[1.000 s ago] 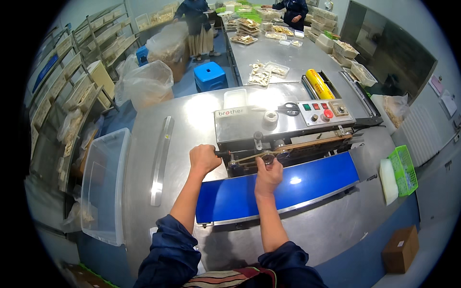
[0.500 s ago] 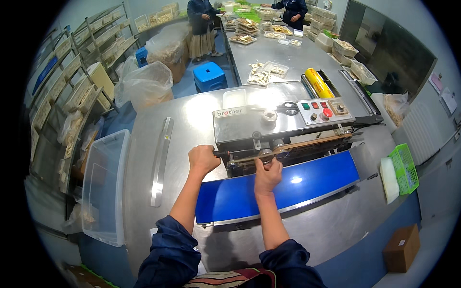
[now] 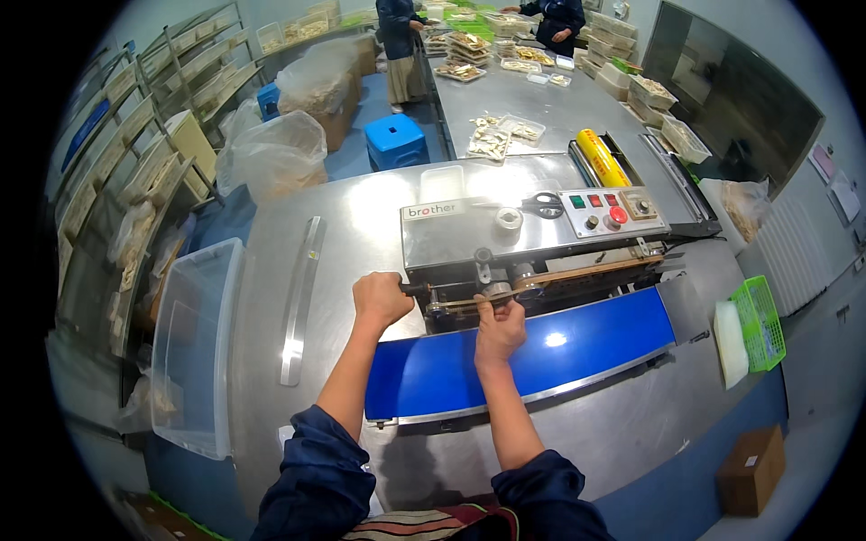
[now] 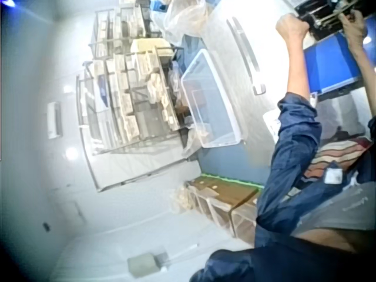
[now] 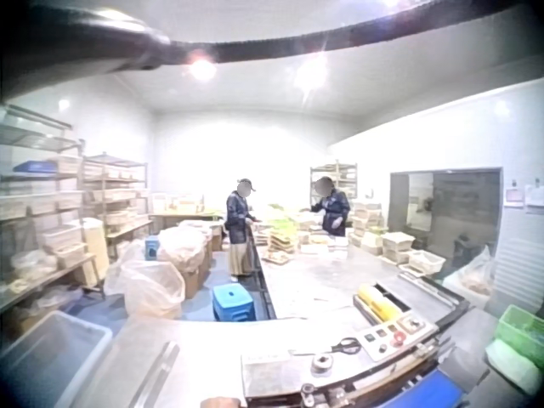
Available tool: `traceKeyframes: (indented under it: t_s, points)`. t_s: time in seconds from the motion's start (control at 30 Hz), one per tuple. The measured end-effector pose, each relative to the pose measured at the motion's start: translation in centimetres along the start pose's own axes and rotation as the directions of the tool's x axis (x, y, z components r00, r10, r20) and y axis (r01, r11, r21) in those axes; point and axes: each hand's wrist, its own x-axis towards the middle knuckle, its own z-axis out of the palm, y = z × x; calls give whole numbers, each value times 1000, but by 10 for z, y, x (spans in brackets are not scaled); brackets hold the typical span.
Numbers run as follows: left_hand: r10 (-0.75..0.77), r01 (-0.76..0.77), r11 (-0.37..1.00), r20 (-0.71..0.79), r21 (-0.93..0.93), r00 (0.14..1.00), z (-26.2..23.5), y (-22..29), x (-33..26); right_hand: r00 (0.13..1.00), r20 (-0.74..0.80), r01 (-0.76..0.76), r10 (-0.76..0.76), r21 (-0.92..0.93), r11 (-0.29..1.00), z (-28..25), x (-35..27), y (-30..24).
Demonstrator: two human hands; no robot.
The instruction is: The person uses a screwdriver to remove screws from a blue metal cover on a Brother packaging machine. They remove the cover, adjust internal components, and then reattach the cover by tightening the screws.
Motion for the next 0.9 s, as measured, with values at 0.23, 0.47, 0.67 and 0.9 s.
traceKeyframes:
  t_s: [0.23, 0.47, 0.67, 0.9]
  points:
    - [-15, 16, 1000, -12, 19, 1000, -1, -1, -1, 977, 81, 209, -197, -198, 958, -7, 1, -5]
    - [1, -1, 1000, -23, 14, 1000, -1, 1, 1, 979, 62, -204, 195, 203, 958, 14, -1, -1]
    - [-15, 15, 1000, -9, 12, 1000, -4, 1, 1, 995, 88, -47, 53, -67, 997, 6, 2, -17]
    - [-38, 37, 999, 48, 16, 998, -4, 2, 0, 990, 111, -68, 83, -132, 989, 3, 2, -23]
